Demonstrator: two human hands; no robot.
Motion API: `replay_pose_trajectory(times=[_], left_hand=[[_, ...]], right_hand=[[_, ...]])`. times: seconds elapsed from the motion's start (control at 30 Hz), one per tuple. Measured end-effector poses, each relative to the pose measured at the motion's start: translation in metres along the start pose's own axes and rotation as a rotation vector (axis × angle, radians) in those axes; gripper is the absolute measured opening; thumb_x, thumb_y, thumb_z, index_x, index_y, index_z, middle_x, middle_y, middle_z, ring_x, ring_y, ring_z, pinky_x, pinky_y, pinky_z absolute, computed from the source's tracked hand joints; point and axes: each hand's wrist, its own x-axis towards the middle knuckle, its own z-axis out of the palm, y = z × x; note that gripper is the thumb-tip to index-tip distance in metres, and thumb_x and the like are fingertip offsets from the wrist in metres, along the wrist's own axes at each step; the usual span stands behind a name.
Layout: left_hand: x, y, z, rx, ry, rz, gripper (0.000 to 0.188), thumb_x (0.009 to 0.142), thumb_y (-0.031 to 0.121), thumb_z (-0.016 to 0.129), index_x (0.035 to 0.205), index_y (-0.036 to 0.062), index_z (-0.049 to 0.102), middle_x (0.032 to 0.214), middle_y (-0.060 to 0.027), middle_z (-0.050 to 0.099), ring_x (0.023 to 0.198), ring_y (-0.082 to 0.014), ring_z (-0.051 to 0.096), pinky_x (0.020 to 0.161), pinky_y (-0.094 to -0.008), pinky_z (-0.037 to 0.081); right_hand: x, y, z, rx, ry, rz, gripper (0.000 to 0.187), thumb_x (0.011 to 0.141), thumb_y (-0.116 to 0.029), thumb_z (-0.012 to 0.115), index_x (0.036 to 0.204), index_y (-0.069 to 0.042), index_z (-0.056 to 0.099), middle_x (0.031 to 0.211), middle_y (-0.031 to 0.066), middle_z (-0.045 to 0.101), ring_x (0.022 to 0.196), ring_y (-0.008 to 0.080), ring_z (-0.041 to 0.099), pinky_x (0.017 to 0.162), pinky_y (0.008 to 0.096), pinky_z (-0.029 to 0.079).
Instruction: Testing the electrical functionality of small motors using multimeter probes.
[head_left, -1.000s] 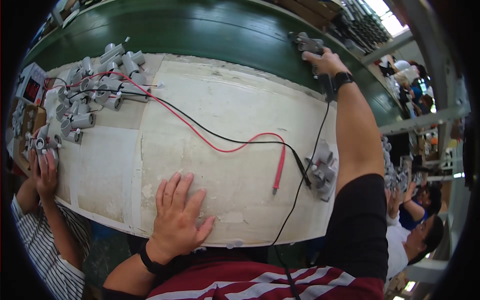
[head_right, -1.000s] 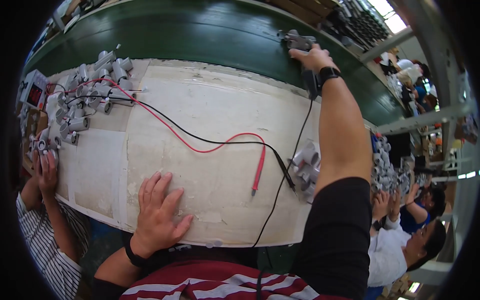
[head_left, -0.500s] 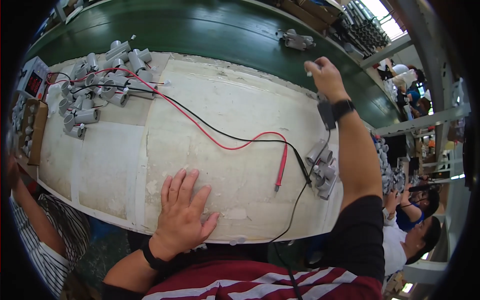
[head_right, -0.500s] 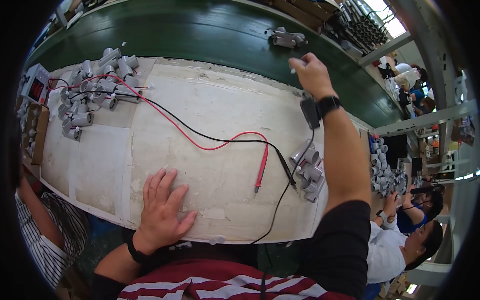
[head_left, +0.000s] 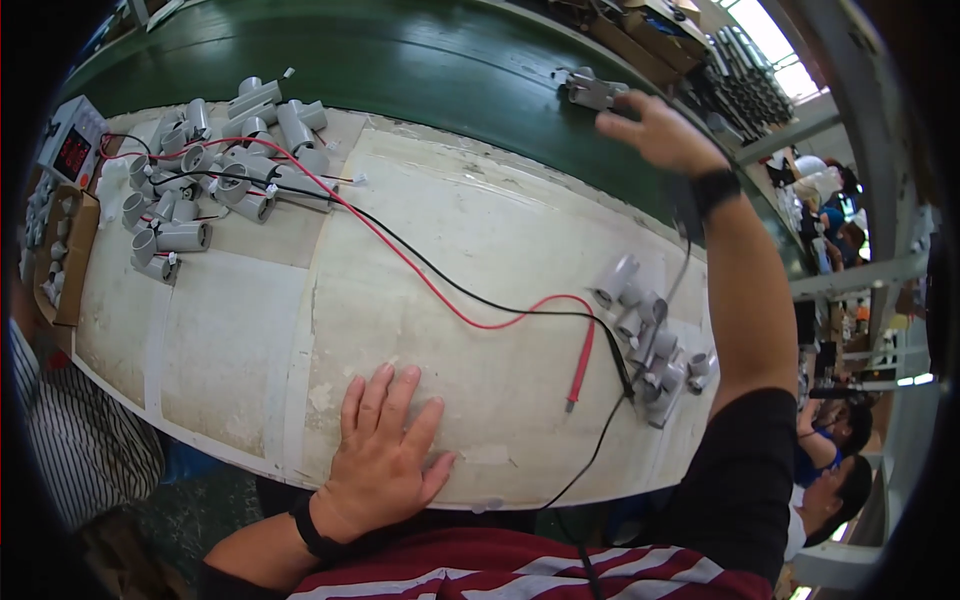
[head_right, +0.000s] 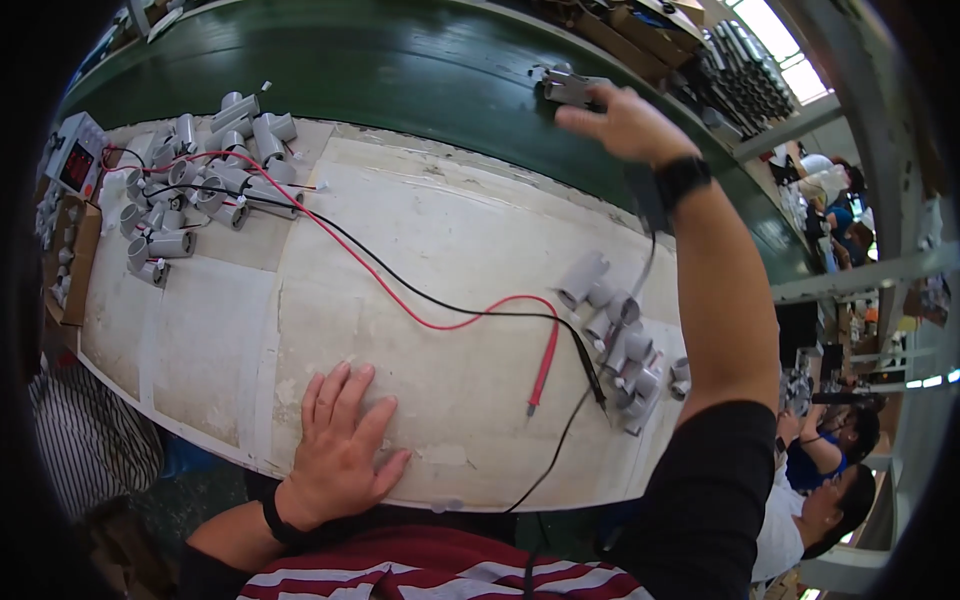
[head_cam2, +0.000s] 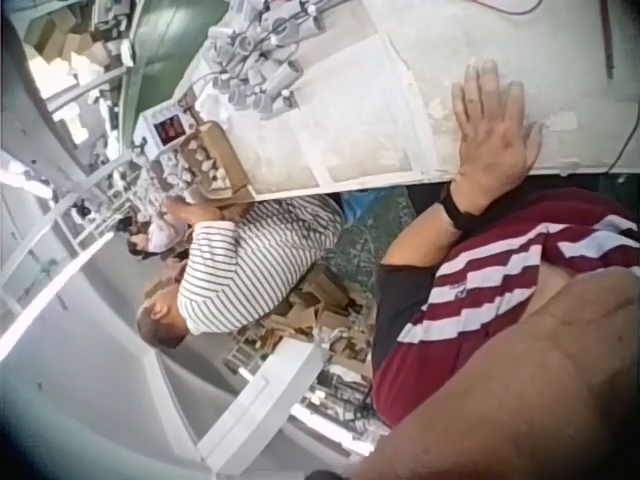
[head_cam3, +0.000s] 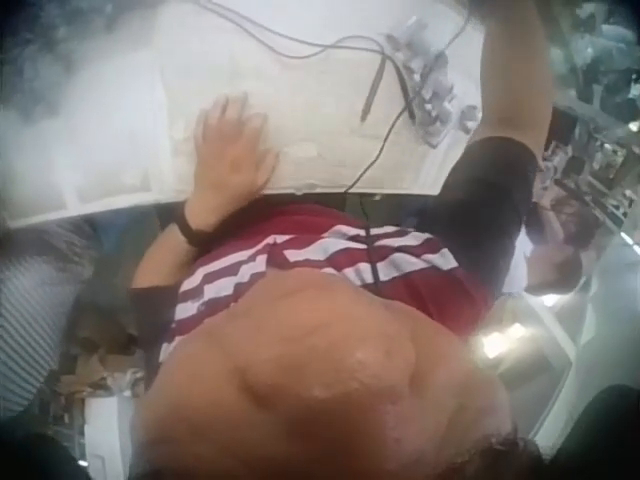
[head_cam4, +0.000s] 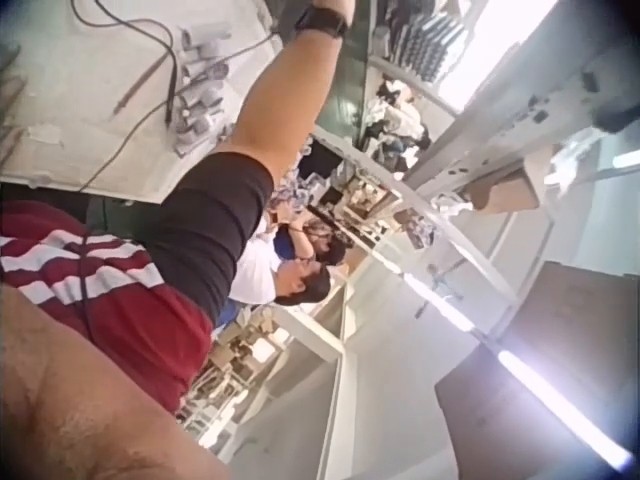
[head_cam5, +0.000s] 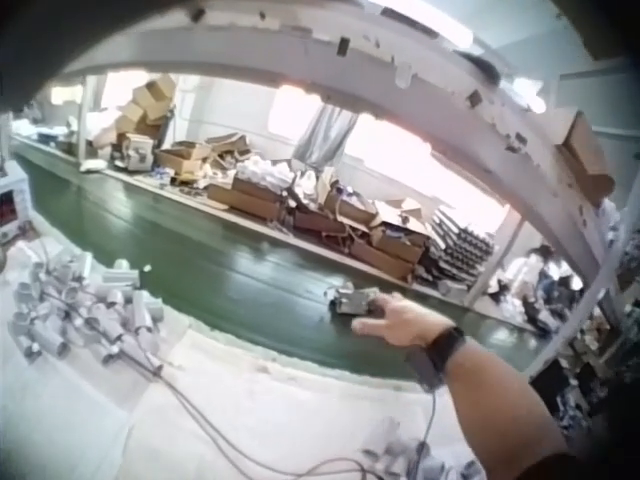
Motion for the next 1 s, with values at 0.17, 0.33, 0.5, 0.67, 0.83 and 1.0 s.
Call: replay_pose_trajectory(times=[0.17, 0.33, 0.5, 0.67, 0.83, 1.0], left_hand=[[0.003, -0.005, -0.001, -0.017, -0.043, -0.027, 0.054, 0.080, 0.039, 0.077, 0.125, 0.0107, 0.066, 0.150, -0.0224, 0.048, 0.142, -0.0423, 0.040, 0.120, -0.0579, 0.024], [0.003, -0.009, 0.002, -0.028, -0.074, -0.030, 0.055, 0.078, 0.038, 0.080, 0.124, 0.0120, 0.066, 0.151, -0.0225, 0.046, 0.141, -0.0439, 0.040, 0.120, -0.0594, 0.023], [0.002, -0.010, -0.002, -0.021, -0.049, -0.030, 0.055, 0.078, 0.039, 0.078, 0.125, 0.0118, 0.066, 0.150, -0.0214, 0.048, 0.141, -0.0422, 0.041, 0.120, -0.0584, 0.023], [-0.001, -0.003, -0.002, -0.045, -0.033, -0.029, 0.053, 0.081, 0.038, 0.075, 0.125, 0.0103, 0.065, 0.150, -0.0212, 0.049, 0.141, -0.0409, 0.041, 0.121, -0.0568, 0.024], [-0.001, -0.003, 0.001, -0.064, 0.000, -0.013, 0.057, 0.078, 0.033, 0.079, 0.126, 0.0068, 0.064, 0.151, -0.0234, 0.044, 0.144, -0.0444, 0.036, 0.121, -0.0590, 0.022], [-0.002, 0.002, 0.005, -0.024, 0.058, 0.034, 0.053, 0.080, 0.030, 0.077, 0.126, 0.0069, 0.064, 0.148, -0.0243, 0.047, 0.142, -0.0442, 0.038, 0.121, -0.0571, 0.023]], right_hand=[[0.159, 0.031, 0.046, -0.280, 0.167, 0.430, 0.103, 0.082, -0.083, 0.062, 0.140, 0.002, 0.060, 0.134, 0.0258, 0.065, 0.131, 0.0369, 0.058, 0.111, 0.0410, 0.044], [0.231, 0.056, 0.065, 0.060, 0.020, 0.444, 0.077, 0.087, -0.075, 0.063, 0.119, -0.006, 0.076, 0.114, 0.0176, 0.075, 0.113, 0.0298, 0.069, 0.099, 0.0392, 0.049], [0.218, 0.036, 0.070, 0.182, -0.018, 0.314, 0.059, 0.090, -0.062, 0.067, 0.113, -0.009, 0.078, 0.105, 0.0111, 0.077, 0.092, 0.0232, 0.070, 0.085, 0.0384, 0.053], [0.162, 0.025, 0.074, -0.036, -0.100, 0.048, 0.054, 0.093, -0.048, 0.072, 0.121, -0.002, 0.072, 0.099, 0.0086, 0.075, 0.093, 0.0182, 0.069, 0.077, 0.0339, 0.053], [0.016, -0.058, 0.041, 0.361, -0.118, 0.309, 0.062, 0.089, -0.043, 0.080, 0.131, -0.001, 0.066, 0.099, 0.0078, 0.072, 0.091, 0.0171, 0.067, 0.079, 0.0310, 0.052], [-0.106, -0.066, 0.036, 0.314, -0.106, 0.177, 0.069, 0.083, -0.041, 0.085, 0.133, 0.002, 0.064, 0.112, 0.0100, 0.068, 0.095, 0.0179, 0.063, 0.084, 0.0299, 0.051]])
